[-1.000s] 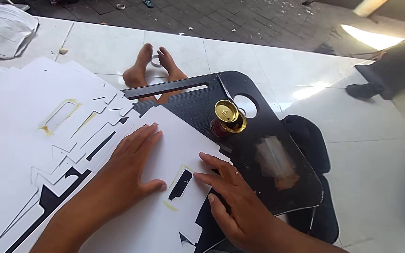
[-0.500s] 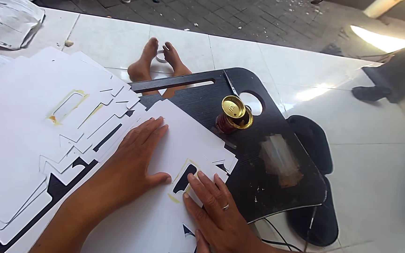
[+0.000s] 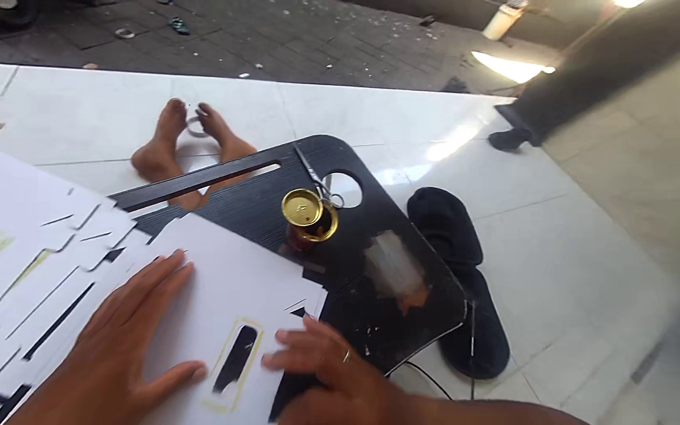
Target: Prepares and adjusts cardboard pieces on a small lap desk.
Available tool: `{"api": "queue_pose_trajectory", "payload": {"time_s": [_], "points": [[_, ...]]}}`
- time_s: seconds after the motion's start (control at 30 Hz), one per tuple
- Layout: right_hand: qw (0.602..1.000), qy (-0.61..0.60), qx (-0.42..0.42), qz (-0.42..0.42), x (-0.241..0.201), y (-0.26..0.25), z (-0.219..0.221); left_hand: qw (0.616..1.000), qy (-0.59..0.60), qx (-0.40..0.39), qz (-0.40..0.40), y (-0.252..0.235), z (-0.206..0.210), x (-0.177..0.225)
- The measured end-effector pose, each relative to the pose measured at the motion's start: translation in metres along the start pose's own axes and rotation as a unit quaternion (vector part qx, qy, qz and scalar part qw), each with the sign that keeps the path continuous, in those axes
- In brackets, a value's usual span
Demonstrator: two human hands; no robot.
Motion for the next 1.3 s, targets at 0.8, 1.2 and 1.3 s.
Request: {"api": "queue_pose_trajectory", "payload": {"time_s": [0.8, 1.2, 1.3], "points": [[0.978, 0.123, 0.159, 0.062, 0.151, 0.043, -0.137, 0.994, 0.059, -0.089, -0.006, -0.002, -0.028, 0.010], [0.971, -0.127, 0.176, 0.100, 0.115, 0.023, -0.155, 0.995, 0.089, -0.044, -0.024, -0.009, -0.042, 0.019], [0.939, -0.298, 0.092, 0.146, 0.080, 0.004, -0.142, 0.993, 0.108, 0.041, -0.003, -0.022, -0.045, 0.047]]}}
Point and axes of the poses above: each hand's wrist, its own y-axis away from the middle knuckle, its own z-axis out of the palm, x = y × z, the point moved 2 cm from there along -y, towards the middle knuckle, and after that the axes turned 13 degrees about z, right-handed, at the moved point
